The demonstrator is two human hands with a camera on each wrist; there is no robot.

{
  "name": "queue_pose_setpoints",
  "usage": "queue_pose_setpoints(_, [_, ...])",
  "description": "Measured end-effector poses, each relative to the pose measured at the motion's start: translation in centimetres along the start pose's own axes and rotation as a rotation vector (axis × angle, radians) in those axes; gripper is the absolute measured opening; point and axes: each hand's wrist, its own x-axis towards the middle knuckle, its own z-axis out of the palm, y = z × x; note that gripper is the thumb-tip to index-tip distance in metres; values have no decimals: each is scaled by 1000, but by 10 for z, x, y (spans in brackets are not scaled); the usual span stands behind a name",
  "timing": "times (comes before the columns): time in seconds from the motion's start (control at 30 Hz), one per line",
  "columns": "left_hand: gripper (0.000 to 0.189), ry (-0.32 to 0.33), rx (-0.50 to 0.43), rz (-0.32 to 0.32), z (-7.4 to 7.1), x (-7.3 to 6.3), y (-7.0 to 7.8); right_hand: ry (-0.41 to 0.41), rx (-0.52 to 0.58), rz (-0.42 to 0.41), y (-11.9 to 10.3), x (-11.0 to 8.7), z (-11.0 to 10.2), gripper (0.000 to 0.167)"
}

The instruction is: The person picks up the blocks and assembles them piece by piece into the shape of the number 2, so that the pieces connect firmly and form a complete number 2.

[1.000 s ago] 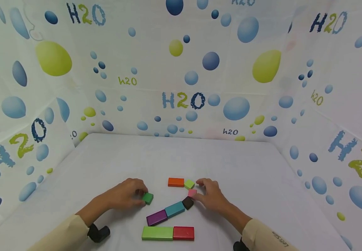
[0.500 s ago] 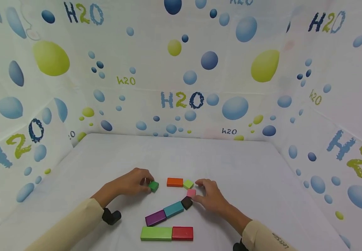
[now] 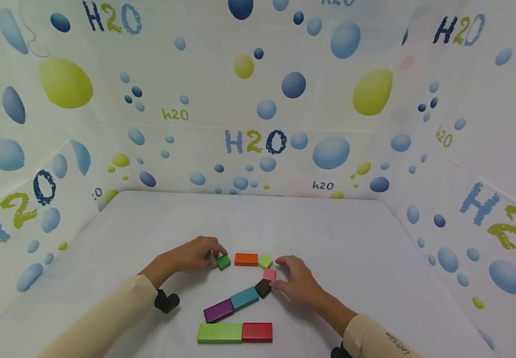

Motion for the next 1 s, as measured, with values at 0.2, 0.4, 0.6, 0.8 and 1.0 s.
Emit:
queue_pose_setpoints(0.2, [35, -15, 8, -41, -1, 3, 1, -10, -5, -4, -1, -1, 1, 51])
queue_pose_setpoints(0.4, [38, -21, 16, -61, -2, 4, 4, -9, -16, -11, 2, -2, 2, 51])
queue_pose_setpoints(0.6, [38, -12, -2, -79, -2, 2, 3, -17, -9, -15, 1, -3, 4, 50])
queue_pose_setpoints(0.8, [29, 8, 4, -60, -2, 3, 1, -28, -1, -25, -1, -3, 3, 51])
queue_pose_setpoints(1.0, [27, 16, 2, -73, 0, 3, 1, -45, -33, -37, 0, -3, 4, 53])
